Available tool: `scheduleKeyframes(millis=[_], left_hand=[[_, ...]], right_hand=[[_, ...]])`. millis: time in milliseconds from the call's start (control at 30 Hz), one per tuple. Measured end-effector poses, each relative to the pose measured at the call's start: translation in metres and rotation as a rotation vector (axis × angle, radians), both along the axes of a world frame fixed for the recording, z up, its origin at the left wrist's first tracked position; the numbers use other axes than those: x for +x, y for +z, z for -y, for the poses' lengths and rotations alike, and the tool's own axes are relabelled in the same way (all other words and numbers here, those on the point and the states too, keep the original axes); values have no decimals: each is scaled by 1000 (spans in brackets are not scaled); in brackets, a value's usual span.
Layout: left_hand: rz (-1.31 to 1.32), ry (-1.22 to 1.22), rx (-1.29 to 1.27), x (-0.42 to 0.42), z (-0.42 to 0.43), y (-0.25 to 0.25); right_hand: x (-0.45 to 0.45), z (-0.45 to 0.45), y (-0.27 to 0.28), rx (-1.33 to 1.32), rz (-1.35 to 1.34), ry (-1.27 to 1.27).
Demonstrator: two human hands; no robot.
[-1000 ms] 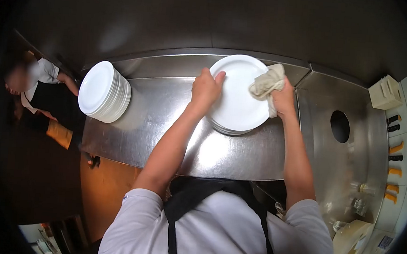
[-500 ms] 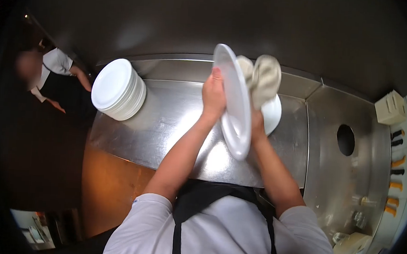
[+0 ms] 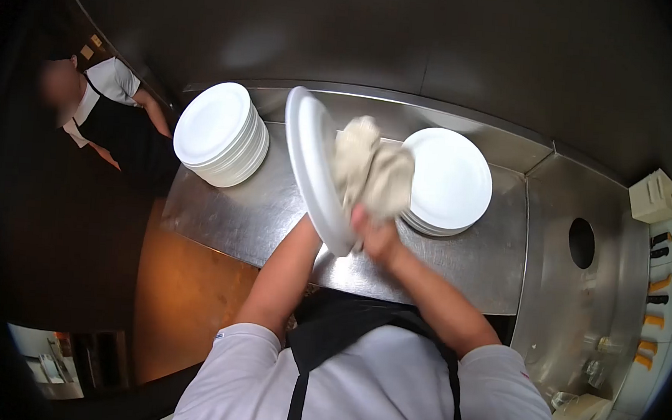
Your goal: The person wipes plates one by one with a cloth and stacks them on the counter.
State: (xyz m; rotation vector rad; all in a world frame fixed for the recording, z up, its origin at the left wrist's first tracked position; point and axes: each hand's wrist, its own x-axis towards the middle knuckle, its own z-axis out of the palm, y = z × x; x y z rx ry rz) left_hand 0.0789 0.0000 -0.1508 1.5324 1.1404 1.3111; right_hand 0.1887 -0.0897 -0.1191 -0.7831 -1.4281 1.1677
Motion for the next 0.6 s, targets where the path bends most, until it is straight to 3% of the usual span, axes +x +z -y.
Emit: scheduleKeyframes(millis=[67,133,167,200,267,333,400,467,533,600], left_hand=[[-44,-25,33,-17,-2,15],[-71,-54,82,-22,-2,33],[-73,-56,117,-19,-2,44],[-62,-52,145,-15,1,52],[23,-11,132,-4,2,53],[217,25,-22,-5,-14,12],[247,106,-77,-10,-30,-5],[65,236,10,-26,-27,28],[-55,350,23,-41,-40,36],[-387,416,157,-60,-54,36]], right_hand=[[-16,11,10,297,31,-85],[-5,3,88,650,240,-190],[5,-9,94,593,365,-154],[15,-30,80,497,133,-34],[28,-56,55,195,139,99],[17,-66,-5,342,372,-146],[-9,-49,-66,453,153,-342],[-7,1,-80,64,-184,-107],[5,19,-43,-77,-267,4],[8,23,34,-133,-154,-98]])
